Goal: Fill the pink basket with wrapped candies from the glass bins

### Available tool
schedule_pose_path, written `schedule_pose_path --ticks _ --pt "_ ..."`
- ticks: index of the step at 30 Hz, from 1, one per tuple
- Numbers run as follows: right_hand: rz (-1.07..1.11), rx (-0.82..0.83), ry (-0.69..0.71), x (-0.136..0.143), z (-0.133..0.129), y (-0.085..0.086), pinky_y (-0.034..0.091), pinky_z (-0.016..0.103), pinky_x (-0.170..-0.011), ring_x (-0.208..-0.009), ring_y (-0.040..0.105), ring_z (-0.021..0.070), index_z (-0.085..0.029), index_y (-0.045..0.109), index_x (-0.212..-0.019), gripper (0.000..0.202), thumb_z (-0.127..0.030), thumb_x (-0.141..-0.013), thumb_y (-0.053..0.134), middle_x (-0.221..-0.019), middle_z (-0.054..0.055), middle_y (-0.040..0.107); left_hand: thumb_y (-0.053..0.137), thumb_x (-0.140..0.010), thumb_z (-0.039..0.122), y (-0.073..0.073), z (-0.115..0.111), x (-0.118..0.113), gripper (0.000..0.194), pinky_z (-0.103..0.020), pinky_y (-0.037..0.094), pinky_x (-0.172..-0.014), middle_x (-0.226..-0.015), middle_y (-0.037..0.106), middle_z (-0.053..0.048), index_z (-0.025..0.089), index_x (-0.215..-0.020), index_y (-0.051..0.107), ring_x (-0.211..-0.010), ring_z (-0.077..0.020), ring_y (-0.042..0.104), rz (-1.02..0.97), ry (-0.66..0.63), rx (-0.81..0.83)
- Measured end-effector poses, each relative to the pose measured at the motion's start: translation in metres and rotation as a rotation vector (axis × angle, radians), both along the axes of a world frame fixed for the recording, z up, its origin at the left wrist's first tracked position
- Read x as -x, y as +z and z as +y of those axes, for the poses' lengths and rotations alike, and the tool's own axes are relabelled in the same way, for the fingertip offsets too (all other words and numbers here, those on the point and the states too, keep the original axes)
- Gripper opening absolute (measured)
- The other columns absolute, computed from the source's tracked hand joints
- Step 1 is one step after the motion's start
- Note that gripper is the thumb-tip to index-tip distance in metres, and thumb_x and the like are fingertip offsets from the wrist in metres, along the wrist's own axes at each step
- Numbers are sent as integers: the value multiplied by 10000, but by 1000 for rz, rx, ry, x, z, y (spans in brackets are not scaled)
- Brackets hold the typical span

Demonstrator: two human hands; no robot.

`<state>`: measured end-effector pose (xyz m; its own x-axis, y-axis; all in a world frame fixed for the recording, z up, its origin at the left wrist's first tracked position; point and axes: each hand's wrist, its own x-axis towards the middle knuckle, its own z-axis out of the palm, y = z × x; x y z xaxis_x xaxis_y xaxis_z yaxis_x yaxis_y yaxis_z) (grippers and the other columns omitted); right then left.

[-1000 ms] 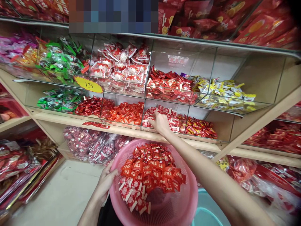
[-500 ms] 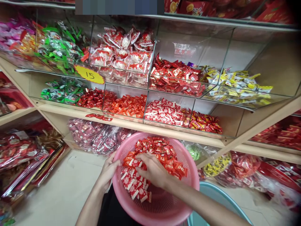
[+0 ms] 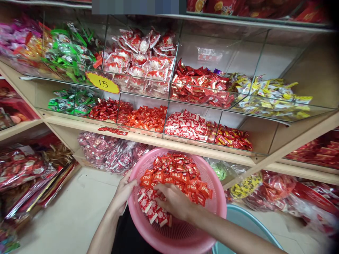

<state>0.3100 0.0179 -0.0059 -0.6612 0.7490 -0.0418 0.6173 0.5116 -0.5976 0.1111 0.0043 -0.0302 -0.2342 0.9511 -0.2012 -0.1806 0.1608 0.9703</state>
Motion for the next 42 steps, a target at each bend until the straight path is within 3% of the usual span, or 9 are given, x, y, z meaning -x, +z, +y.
schedule_pose_path --ticks 7,23,26,29,32,37,39,42 --pt "-9 18 -3 0 0 -8 416 254 -683 -787 585 175 -208 581 -965 155 -254 -818 566 -858 20 644 533 -606 146 1 -2 -1 663 -267 460 -660 -976 698 -40 160 -1269 506 -778 -208 640 -1 -22 24" --pt "-17 -22 -74 7 -3 -26 420 296 -792 -904 549 190 -205 529 -899 196 -273 -770 659 -950 30 608 521 -603 145 -2 -4 0 684 -267 459 -688 -954 700 -25 169 -1286 506 -775 -195 636 -8 -26 5" --pt "-43 -47 -70 9 -5 -18 426 306 -783 -887 557 198 -197 532 -894 216 -318 -774 665 -949 43 615 537 -606 145 -1 -4 0 693 -266 464 -711 -1023 690 -34 185 -1296 492 -826 -202 638 -23 -24 -3" --pt "-36 -141 -69 7 2 6 428 317 -758 -859 560 204 -190 537 -879 233 -403 -816 605 -929 62 613 546 -608 154 1 -4 0 692 -268 470 -698 -1062 684 -49 186 -1297 490 -860 -216 640 -42 -27 4" --pt "45 -294 -120 -6 30 43 422 313 -752 -832 558 192 -187 545 -880 238 -419 -884 492 -899 64 610 557 -594 158 1 -2 0 671 -271 476 -708 -1048 695 -46 189 -1263 527 -872 -217 644 -43 -1 30" --pt "172 -579 -310 -39 117 97 405 286 -764 -825 554 169 -179 568 -898 163 -281 -893 441 -887 52 620 562 -583 147 2 -1 0 651 -270 478 -773 -1021 708 -14 225 -1229 566 -886 -204 647 -37 15 30" --pt "187 -612 -481 -47 151 105 403 278 -727 -792 558 170 -176 574 -903 156 -293 -853 482 -855 44 627 567 -580 143 1 -1 1 664 -265 481 -762 -1015 709 -14 222 -1239 557 -888 -205 647 -40 15 33" --pt "206 -568 -658 -49 184 97 396 271 -651 -723 560 175 -170 572 -883 242 -389 -784 545 -788 37 630 572 -592 144 0 0 2 677 -273 483 -759 -1032 702 -29 210 -1264 528 -897 -212 647 -51 8 50"
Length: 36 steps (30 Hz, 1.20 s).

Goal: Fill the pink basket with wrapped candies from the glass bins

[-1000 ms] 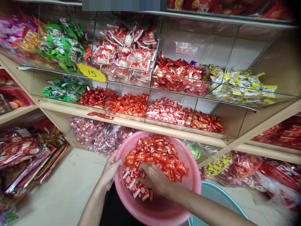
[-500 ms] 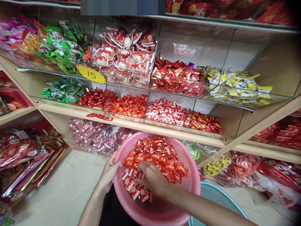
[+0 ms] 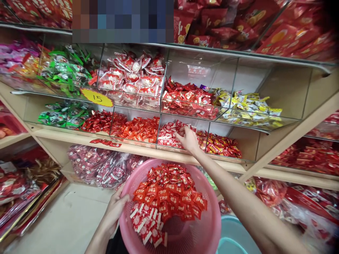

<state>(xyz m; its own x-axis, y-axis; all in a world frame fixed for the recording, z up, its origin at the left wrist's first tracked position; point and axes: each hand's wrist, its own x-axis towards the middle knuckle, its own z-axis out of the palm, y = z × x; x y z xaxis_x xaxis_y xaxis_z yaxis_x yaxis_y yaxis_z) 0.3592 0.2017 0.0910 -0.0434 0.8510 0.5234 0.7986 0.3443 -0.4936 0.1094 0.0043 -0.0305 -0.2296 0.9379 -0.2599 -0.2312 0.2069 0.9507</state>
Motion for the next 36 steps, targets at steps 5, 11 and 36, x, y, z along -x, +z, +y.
schedule_pose_path --ticks 5,11,36 --pt "182 -16 -44 3 9 -21 398 265 -627 -701 565 173 -166 540 -822 367 -518 -724 570 -768 47 630 557 -619 128 1 1 0 678 -297 466 -833 -1097 677 -50 199 -1290 493 -986 -229 623 -1 2 15" --pt "87 15 -53 1 8 -22 380 274 -626 -705 565 184 -183 539 -808 337 -506 -715 566 -744 29 630 544 -629 121 5 0 -2 700 -286 491 -745 -1085 680 -43 206 -1318 452 -939 -233 639 -13 -7 47" --pt "450 -279 111 0 -17 -16 392 282 -641 -650 462 143 -194 511 -836 190 -359 -782 588 -774 2 538 548 -615 152 -7 19 8 643 -255 484 -626 -964 706 -33 192 -1256 524 -779 -210 656 90 -8 17"
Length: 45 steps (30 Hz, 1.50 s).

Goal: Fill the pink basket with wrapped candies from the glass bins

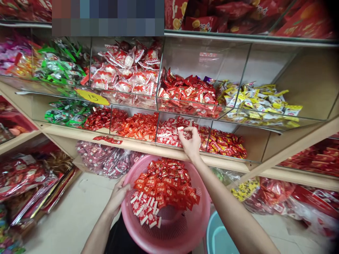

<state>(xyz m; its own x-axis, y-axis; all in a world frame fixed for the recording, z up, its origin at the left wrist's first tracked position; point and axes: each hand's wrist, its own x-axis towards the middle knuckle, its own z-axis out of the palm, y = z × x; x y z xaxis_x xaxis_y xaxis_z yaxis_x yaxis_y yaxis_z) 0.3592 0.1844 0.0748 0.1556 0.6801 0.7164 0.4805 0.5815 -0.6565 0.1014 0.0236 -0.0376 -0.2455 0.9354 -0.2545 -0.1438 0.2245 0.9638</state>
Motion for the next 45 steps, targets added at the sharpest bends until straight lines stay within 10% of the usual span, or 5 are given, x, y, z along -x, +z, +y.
schedule_pose_path --ticks 4,11,29,36,45 --pt "-6 1 147 23 -55 -5 410 285 -688 -742 498 151 -209 507 -875 130 -308 -823 573 -859 16 552 518 -598 127 2 0 -1 651 -253 482 -674 -1036 687 -27 193 -1245 533 -909 -225 636 23 9 -12" --pt "-595 551 568 92 -124 -60 427 319 -760 -841 557 193 -208 539 -871 142 -256 -767 623 -860 20 621 574 -623 187 -1 1 0 639 -324 477 -778 -1039 684 -64 170 -1260 524 -906 -248 638 21 5 -8" --pt "-785 794 473 135 -146 -77 420 398 -836 -945 599 269 -168 571 -1035 277 -278 -785 527 -970 105 674 641 -698 359 0 2 0 470 -322 385 -953 -1168 633 -90 161 -1124 617 -1108 -255 553 32 15 -80" --pt "-517 605 490 95 -120 -43 435 323 -737 -836 583 202 -212 595 -938 149 -278 -849 496 -823 29 655 692 -665 366 0 3 0 556 -362 444 -900 -1083 676 -92 181 -1177 580 -1043 -272 603 -72 35 -6" --pt "-335 237 246 -1 -14 8 428 327 -722 -736 546 175 -181 581 -969 184 -272 -814 547 -784 20 621 669 -702 343 0 2 -2 502 -369 434 -931 -1108 667 -88 181 -1166 569 -1084 -277 585 -58 31 2"
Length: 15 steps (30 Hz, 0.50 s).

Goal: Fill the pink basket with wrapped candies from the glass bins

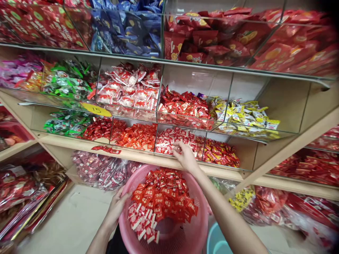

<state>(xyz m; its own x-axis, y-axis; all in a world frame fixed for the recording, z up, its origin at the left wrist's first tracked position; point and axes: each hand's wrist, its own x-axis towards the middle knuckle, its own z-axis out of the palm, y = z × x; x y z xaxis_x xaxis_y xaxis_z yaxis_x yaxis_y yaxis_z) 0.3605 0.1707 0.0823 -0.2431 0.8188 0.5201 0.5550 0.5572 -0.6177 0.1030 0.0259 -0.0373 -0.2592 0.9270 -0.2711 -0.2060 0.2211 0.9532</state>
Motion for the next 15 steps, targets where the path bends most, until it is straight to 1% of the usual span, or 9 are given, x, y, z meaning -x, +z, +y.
schedule_pose_path --ticks 3,5,7,10,15 --pt "-14 75 56 -10 22 -9 433 310 -712 -729 565 161 -168 586 -989 268 -329 -776 604 -814 26 649 650 -725 343 0 0 0 502 -360 432 -939 -1134 658 -87 188 -1191 544 -1136 -273 553 -12 -13 3" --pt "-6 116 73 -11 27 -16 437 302 -703 -738 578 159 -164 591 -1002 317 -364 -759 628 -852 40 667 648 -728 347 1 0 0 511 -359 446 -922 -1143 654 -90 188 -1200 535 -1158 -279 536 -22 -17 6" --pt "-11 126 59 -11 25 -20 439 308 -721 -774 587 167 -170 602 -995 323 -383 -755 637 -882 49 678 649 -726 353 2 -1 0 516 -357 461 -900 -1156 648 -91 191 -1202 532 -1149 -283 543 -24 -25 9" --pt "-30 115 40 -9 20 -19 438 323 -762 -837 595 183 -180 621 -966 289 -385 -764 634 -904 55 686 637 -736 359 2 -1 0 496 -341 458 -900 -1175 638 -78 202 -1194 531 -1112 -266 570 -5 -35 7" --pt "-22 123 71 -10 18 -19 448 316 -758 -836 612 179 -201 632 -969 255 -373 -780 625 -920 41 695 634 -734 350 1 0 0 478 -333 440 -919 -1171 635 -79 194 -1176 540 -1099 -259 574 37 -17 -2"
